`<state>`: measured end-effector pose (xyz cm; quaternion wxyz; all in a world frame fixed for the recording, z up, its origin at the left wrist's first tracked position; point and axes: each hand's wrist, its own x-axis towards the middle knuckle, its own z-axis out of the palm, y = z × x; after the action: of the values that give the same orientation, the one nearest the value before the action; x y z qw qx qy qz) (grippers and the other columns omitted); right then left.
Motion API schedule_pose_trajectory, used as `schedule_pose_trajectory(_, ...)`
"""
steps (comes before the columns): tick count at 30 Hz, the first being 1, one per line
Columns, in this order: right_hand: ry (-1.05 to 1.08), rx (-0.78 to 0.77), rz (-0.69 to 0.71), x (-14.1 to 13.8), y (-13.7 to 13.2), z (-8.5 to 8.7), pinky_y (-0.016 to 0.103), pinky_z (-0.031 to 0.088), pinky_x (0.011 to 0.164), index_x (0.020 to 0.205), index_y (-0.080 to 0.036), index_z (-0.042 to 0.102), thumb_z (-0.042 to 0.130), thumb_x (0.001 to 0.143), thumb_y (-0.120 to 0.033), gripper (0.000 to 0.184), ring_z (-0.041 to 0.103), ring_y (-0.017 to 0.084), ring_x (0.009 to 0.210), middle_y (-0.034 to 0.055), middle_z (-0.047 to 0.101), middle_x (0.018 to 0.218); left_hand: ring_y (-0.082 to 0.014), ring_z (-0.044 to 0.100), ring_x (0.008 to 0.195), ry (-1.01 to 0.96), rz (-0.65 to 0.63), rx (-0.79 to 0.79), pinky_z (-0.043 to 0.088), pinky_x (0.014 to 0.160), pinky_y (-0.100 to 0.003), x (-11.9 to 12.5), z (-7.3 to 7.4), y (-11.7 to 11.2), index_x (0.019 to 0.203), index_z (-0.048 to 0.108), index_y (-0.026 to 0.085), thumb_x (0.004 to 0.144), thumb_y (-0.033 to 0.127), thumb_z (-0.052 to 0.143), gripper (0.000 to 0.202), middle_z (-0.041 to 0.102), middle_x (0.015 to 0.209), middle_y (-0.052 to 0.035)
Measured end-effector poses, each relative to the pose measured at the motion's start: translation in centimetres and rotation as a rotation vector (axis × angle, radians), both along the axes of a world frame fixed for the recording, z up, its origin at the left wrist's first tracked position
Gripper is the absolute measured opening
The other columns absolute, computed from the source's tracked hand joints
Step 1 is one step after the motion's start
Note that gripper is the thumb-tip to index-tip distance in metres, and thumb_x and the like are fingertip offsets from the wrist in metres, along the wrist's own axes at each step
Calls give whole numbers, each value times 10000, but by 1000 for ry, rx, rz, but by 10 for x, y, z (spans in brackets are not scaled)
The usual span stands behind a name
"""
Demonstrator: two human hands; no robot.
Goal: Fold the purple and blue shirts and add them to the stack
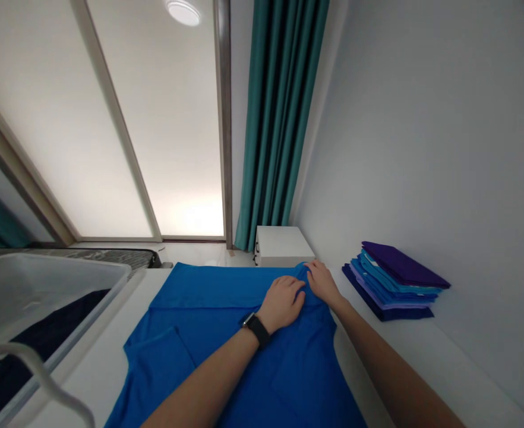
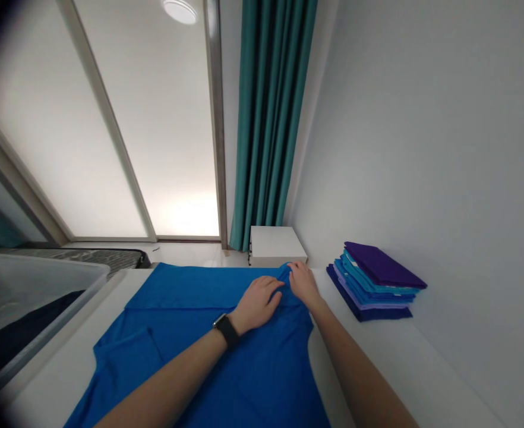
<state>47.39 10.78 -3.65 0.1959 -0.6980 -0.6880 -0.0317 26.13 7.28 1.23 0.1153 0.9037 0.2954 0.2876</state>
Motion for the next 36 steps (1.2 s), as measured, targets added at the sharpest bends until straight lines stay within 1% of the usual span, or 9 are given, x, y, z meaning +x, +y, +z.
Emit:
schedule_pose_trajectory(2,-36,-25,13,-9,-6,0,353,372,999,1256,-142,573,398,916,-209,388,504,251,1157,140,572,1240,-205,547,1157,43,53,53,396,1039,-367,-26,9,20,1264,568,195,971,281,392,352,635,1222,-76)
schedule_pose_trajectory(5,-65,-45,18,-20,-11,-3,401,348,1033,1321,-109,522,377,937,-267,440,472,286,1220,167,523,1340,-225,498,1254,175,222,100,359,1082,-386,-88,14,58,1314,537,159,975,286,352,407,580,1334,-109)
schedule_pose_trajectory(8,-111,-84,3,-26,-12,-9,423,296,1086,1393,-94,446,329,962,-328,504,413,290,1305,173,456,1432,-251,381,1374,346,413,73,276,1135,-432,-162,7,89,1389,468,152,968,317,348,468,454,1469,-128)
schedule_pose_trajectory(10,-140,-129,-20,-29,-11,-14,423,259,1116,1434,-107,397,304,973,-374,541,371,279,1353,161,409,1481,-247,293,1426,449,501,-40,212,1160,-443,-204,-2,99,1424,426,154,970,367,341,508,365,1527,-118)
schedule_pose_trajectory(13,-128,-183,-36,-29,-9,-19,443,206,1145,1470,-127,345,279,975,-427,583,303,271,1404,144,352,1524,-246,271,1436,526,593,-177,202,1154,-464,-244,-14,100,1446,390,158,973,397,318,535,340,1537,-117)
schedule_pose_trajectory(19,-72,-254,-5,-23,-7,-22,466,135,1168,1497,-126,291,232,965,-477,640,210,237,1447,126,273,1560,-255,235,1448,529,693,-223,157,1139,-532,-258,-23,93,1473,331,171,985,426,255,556,296,1554,-128)
schedule_pose_trajectory(28,-81,-291,-7,-16,-8,-24,471,116,1173,1500,-125,286,214,959,-480,651,163,223,1460,112,249,1569,-257,239,1445,513,692,-232,134,1152,-503,-266,-26,98,1487,310,159,967,436,275,591,300,1555,-121)
schedule_pose_trajectory(32,-27,-224,-2,-17,-6,-23,491,149,1163,1468,-151,359,270,953,-454,604,237,238,1439,112,332,1539,-259,272,1429,476,697,-203,190,1143,-471,-266,-23,98,1460,360,150,964,431,277,576,344,1538,-118)
schedule_pose_trajectory(36,-17,-148,1,-10,-12,-14,415,265,1125,1383,-145,478,291,951,-359,517,395,229,1350,129,478,1440,-305,392,1336,410,771,-147,322,1061,-450,-274,-16,88,1395,444,130,955,397,270,542,466,1438,-153)
